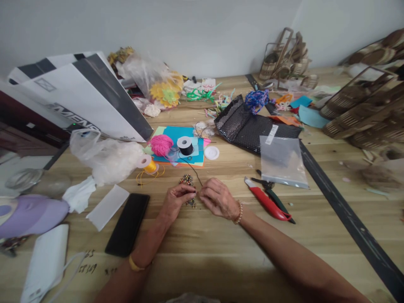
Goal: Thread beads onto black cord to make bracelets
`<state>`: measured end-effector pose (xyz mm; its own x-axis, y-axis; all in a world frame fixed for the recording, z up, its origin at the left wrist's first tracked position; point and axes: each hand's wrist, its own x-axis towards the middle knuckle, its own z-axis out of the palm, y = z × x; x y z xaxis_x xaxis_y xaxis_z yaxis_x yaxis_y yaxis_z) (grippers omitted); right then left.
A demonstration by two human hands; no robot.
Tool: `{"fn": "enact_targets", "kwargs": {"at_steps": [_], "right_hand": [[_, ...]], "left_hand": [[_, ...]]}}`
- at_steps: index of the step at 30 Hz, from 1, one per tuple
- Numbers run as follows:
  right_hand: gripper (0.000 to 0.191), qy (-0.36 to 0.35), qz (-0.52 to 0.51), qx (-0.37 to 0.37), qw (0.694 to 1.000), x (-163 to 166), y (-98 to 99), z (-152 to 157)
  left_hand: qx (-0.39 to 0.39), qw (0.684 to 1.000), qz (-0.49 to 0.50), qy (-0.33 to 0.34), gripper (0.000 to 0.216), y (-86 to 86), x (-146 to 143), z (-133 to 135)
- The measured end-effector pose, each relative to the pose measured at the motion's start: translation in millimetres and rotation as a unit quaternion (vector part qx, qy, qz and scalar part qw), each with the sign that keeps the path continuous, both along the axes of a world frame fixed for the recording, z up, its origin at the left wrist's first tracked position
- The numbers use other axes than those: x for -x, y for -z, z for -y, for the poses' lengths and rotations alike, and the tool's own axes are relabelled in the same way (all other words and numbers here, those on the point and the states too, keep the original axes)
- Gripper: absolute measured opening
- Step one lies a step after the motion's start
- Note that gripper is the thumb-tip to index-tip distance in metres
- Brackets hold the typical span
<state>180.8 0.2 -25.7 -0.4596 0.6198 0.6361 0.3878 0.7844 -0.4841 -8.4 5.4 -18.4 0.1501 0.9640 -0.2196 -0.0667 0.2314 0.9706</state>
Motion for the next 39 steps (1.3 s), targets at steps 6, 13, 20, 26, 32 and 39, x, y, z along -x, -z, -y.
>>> {"fn": "enact_targets", "kwargs": {"at_steps": [6, 13, 20, 26, 32, 39], "right_hand": [[0.009, -0.003, 0.006, 0.002, 1.000, 0.3, 0.0, -0.2], [0.010, -0.009, 0.002, 0.006, 1.000, 0.5, -0.6, -0.3], [0.009, -0.018, 0.003, 0.006, 1.000, 0.3, 1.1, -0.5], [0.010, -0.016, 0.001, 0.004, 1.000, 0.0, -0.5, -0.8], [0.010, -0.003, -0.001, -0.002, 1.000, -0.1, -2.3, -1.0], [0.010, -0.002, 0.000, -0.004, 1.000, -0.6, -0.5, -1.4]], "left_hand": [[-0.008, 1.000, -0.012, 0.005, 0.013, 0.7, 1.0, -0.2], [-0.011, 1.000, -0.023, 0.006, 0.012, 1.4, 1.3, 0.5], [-0.019, 0.999, -0.027, 0.010, 0.012, 2.0, 1.0, 0.5], [-0.001, 1.000, -0.022, -0.001, 0.014, 0.9, 0.0, -0.2], [0.006, 1.000, -0.019, -0.007, 0.016, -0.9, -0.3, 0.4], [-0.008, 1.000, -0.025, 0.005, 0.012, 3.3, 2.2, 0.2]]}}
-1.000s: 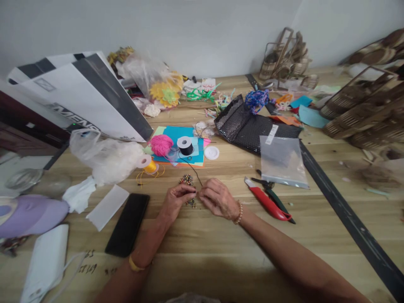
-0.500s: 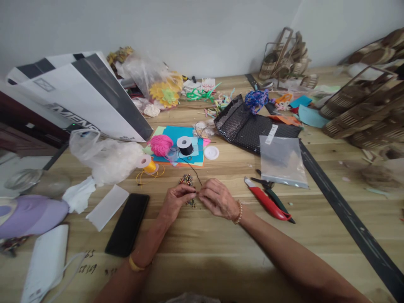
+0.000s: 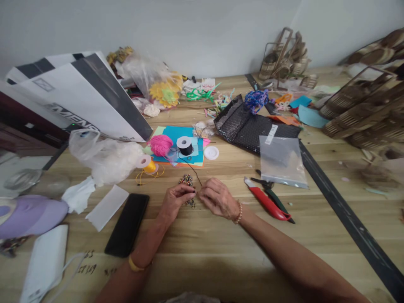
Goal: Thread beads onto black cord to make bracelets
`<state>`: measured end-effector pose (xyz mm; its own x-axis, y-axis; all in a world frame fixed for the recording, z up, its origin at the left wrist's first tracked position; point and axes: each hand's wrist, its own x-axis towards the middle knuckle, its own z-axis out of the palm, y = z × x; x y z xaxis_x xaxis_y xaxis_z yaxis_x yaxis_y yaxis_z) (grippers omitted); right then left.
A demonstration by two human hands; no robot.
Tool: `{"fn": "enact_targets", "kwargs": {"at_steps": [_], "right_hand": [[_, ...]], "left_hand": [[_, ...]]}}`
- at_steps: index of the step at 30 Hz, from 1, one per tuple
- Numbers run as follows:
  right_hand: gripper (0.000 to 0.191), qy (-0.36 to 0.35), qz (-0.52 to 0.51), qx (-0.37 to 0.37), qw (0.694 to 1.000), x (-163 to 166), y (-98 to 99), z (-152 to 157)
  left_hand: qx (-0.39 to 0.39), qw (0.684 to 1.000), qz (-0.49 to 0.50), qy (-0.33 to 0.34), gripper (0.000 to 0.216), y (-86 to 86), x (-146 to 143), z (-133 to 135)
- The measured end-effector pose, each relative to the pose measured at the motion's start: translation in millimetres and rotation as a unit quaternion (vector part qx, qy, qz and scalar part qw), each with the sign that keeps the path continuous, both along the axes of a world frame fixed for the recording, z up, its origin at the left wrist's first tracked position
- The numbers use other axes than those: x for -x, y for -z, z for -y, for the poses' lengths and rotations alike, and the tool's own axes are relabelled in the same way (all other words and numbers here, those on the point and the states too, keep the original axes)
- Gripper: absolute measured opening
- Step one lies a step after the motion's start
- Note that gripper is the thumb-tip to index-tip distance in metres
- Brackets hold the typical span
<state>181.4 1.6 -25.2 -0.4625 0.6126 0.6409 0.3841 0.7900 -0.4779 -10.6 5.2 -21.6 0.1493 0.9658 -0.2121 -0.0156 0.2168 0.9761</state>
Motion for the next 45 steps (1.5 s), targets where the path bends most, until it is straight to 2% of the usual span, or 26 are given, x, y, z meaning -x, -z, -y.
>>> {"fn": "enact_targets", "kwargs": {"at_steps": [11, 21, 38, 45], "right_hand": [[0.011, -0.005, 0.006, 0.007, 1.000, 0.1, -2.9, 0.5], [0.009, -0.008, 0.003, 0.011, 1.000, -0.1, 1.3, 0.3], [0.009, -0.007, -0.002, 0.015, 1.000, -0.8, 0.1, -0.6], [0.009, -0.008, -0.003, 0.017, 1.000, -0.8, 1.3, -0.8]], "left_hand": [[-0.002, 1.000, -0.011, -0.006, 0.015, -6.1, -3.1, 0.1], [-0.018, 0.999, -0.036, 0.008, 0.015, -3.5, -2.4, 0.5], [0.029, 0.999, -0.028, 0.021, 0.024, -6.1, -2.4, 0.5], [-0.009, 0.998, -0.045, 0.042, 0.023, -6.3, -4.7, 0.0]]}}
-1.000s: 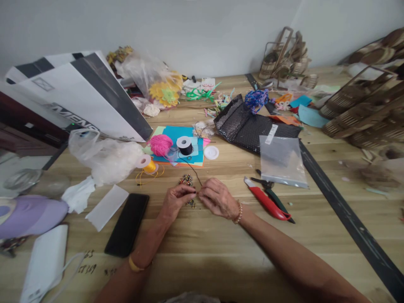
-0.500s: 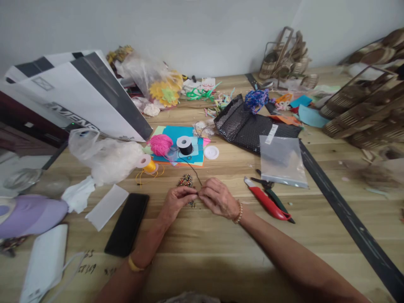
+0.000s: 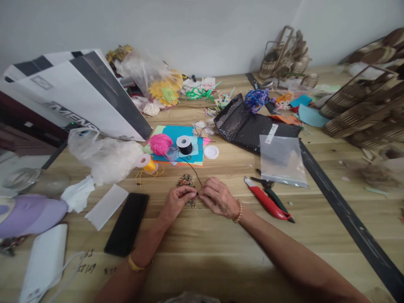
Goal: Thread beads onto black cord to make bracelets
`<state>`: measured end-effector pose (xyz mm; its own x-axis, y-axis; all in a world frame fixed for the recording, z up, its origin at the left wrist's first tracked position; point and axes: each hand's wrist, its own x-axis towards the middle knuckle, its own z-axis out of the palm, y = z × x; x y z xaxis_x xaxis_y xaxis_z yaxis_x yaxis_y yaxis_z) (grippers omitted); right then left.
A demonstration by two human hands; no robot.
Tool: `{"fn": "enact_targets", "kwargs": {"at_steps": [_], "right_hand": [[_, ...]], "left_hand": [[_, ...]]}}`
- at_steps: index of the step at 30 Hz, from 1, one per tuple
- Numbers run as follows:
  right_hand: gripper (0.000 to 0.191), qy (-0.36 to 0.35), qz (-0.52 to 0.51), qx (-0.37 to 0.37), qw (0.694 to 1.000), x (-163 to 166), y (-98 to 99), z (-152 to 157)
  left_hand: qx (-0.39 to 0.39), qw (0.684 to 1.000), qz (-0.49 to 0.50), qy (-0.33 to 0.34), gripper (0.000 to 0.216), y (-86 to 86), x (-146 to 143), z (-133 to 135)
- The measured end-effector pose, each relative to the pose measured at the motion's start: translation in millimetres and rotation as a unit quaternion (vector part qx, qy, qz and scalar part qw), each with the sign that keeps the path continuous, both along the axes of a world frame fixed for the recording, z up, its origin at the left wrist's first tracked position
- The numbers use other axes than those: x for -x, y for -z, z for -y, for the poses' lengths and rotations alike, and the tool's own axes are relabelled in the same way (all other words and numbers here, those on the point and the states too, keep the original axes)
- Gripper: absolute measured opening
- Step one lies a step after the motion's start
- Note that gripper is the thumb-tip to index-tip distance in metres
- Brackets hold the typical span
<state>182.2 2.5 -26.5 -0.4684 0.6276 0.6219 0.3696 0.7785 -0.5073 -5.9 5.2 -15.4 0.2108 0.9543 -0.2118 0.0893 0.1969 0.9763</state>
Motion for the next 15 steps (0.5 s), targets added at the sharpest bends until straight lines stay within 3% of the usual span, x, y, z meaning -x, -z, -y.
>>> {"fn": "enact_targets", "kwargs": {"at_steps": [7, 11, 15], "right_hand": [[0.008, 0.036, -0.024, 0.025, 0.999, -1.9, -3.7, -0.6], [0.011, 0.061, -0.097, 0.108, 0.988, -5.9, -6.2, -1.9], [0.016, 0.038, -0.153, 0.212, 0.964, -8.7, -9.8, -2.9]], "left_hand": [[-0.128, 0.986, -0.106, 0.014, 0.013, -7.1, -4.1, 5.9], [-0.214, 0.968, -0.135, 0.001, 0.012, -18.4, -9.1, 11.5], [-0.231, 0.965, -0.125, -0.002, 0.011, -26.5, -12.5, 14.8]]}}
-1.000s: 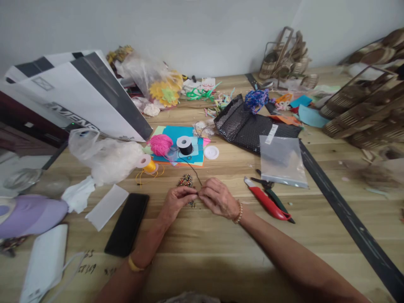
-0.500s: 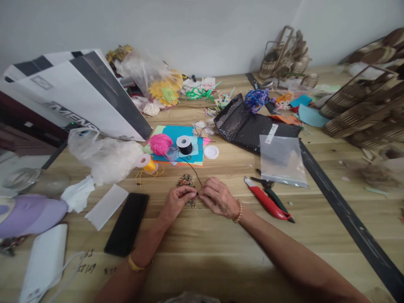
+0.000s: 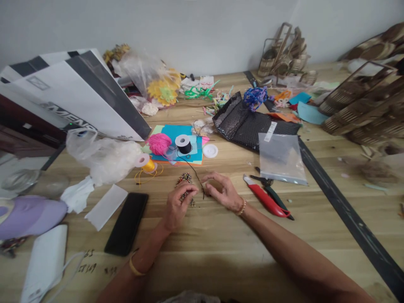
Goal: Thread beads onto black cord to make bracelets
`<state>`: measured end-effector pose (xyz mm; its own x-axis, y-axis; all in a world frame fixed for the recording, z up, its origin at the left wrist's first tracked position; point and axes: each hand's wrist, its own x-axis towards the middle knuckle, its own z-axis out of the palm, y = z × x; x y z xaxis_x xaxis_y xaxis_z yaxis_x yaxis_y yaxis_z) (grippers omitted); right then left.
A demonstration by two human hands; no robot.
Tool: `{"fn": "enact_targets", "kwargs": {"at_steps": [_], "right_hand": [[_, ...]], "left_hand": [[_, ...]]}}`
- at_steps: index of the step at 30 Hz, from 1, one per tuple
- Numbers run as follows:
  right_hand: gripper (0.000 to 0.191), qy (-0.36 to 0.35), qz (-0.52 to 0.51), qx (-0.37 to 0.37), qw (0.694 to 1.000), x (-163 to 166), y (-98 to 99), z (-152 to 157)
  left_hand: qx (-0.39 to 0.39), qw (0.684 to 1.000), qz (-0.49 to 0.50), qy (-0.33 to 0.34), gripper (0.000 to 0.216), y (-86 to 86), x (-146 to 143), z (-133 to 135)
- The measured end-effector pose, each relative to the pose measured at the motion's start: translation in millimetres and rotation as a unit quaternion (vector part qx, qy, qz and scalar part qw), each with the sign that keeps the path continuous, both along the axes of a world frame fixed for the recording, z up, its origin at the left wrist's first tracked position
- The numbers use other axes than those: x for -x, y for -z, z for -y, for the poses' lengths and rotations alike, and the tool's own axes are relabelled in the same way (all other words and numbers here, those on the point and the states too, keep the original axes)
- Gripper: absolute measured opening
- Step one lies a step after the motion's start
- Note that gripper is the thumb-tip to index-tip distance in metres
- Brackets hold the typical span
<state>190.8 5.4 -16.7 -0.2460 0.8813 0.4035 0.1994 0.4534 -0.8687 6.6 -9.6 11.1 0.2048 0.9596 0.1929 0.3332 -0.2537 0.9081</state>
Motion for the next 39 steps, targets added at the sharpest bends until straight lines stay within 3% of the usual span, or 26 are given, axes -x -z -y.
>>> {"fn": "enact_targets", "kwargs": {"at_steps": [6, 9, 16, 20, 24, 30, 35, 39], "right_hand": [[0.019, -0.129, -0.055, 0.153, 0.978, 2.1, -9.9, 0.9], [0.019, -0.136, -0.073, 0.184, 0.971, 2.9, -10.1, 0.2], [0.017, -0.093, -0.030, 0.126, 0.987, -0.9, -2.0, -4.7], [0.016, -0.075, 0.028, 0.045, 0.996, -2.8, -1.6, -6.0], [0.016, -0.006, 0.042, -0.032, 0.999, -4.4, 1.4, -8.2], [0.013, 0.013, 0.022, -0.057, 0.998, -3.1, 7.1, -8.8], [0.011, 0.007, 0.022, -0.056, 0.998, -2.1, 7.4, -7.2], [0.010, 0.011, 0.020, -0.052, 0.998, -2.9, 8.4, -7.7]], "left_hand": [[-0.008, 1.000, 0.013, -0.021, 0.010, 2.1, 0.3, 0.0], [-0.013, 0.999, 0.004, -0.029, 0.009, 5.5, 1.1, -1.0], [0.007, 1.000, -0.015, -0.019, 0.008, 8.9, -1.1, -2.6], [0.004, 1.000, -0.028, -0.006, 0.009, 10.6, 1.2, -4.3], [-0.007, 0.995, -0.087, 0.057, 0.015, 8.8, 13.5, -8.9], [-0.065, 0.935, -0.271, 0.217, 0.011, 4.6, 32.9, -13.0], [-0.080, 0.897, -0.359, 0.244, 0.011, 7.0, 33.0, -11.6], [-0.088, 0.890, -0.367, 0.255, 0.009, 8.2, 30.4, -11.4]]}}
